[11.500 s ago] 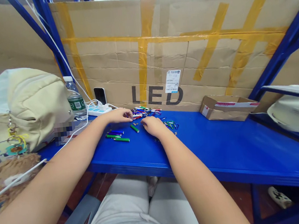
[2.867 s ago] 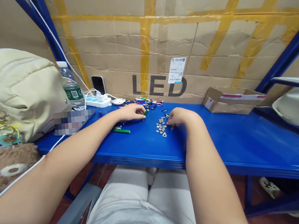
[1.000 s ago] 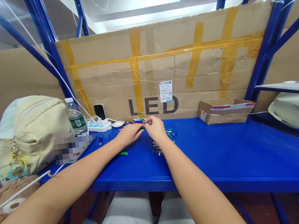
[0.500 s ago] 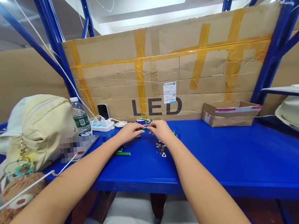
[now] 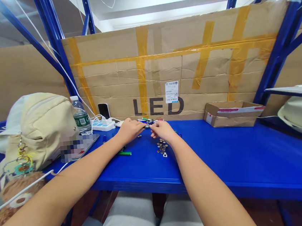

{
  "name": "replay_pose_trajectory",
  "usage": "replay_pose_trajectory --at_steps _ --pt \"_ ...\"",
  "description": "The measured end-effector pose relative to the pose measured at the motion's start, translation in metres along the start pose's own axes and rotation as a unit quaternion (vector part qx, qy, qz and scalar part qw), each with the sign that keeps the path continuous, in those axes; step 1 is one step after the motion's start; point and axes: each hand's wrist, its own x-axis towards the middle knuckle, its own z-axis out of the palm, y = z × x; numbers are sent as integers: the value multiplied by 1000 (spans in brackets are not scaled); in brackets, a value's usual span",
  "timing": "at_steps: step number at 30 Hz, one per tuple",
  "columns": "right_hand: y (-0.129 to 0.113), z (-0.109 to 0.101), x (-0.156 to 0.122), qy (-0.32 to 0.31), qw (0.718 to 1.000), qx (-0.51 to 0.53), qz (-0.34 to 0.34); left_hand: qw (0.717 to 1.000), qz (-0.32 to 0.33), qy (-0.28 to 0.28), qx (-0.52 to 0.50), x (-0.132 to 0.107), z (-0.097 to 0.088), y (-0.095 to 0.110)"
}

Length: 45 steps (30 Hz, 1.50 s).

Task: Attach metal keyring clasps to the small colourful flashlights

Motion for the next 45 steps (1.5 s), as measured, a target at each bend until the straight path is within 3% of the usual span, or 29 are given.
replay_pose_trajectory --at_steps 4,8,11,14,20,25,30,33,37,41,45 --pt "0 -12 3 71 981 -175 -39 990 -101 -34 -91 3 1 3" --pt "9 -42 4 142 917 -373 5 979 -142 -48 -139 3 3 -5" --pt "16 -64 2 86 888 -442 91 975 -150 -50 -158 1 5 -12" --pt "23 -72 1 18 889 -443 110 974 -137 -55 -172 1 4 -13" --pt "35 -61 10 47 888 -457 32 973 -113 -71 -191 2 0 -8" --pt "21 -51 4 41 910 -412 -10 961 -125 -66 -240 3 2 -7" --pt "0 -26 -4 44 935 -312 -161 896 -226 -66 -376 7 7 -1" --pt "-4 -11 -5 26 937 -283 -203 867 -243 -95 -424 8 10 1" --pt "0 -3 -4 13 939 -276 -206 898 -192 -96 -384 7 9 0" --pt "7 1 -1 -45 917 -334 -213 922 -134 -80 -354 8 5 3" --pt "8 7 0 -60 900 -384 -196 935 -123 -77 -323 8 4 5"
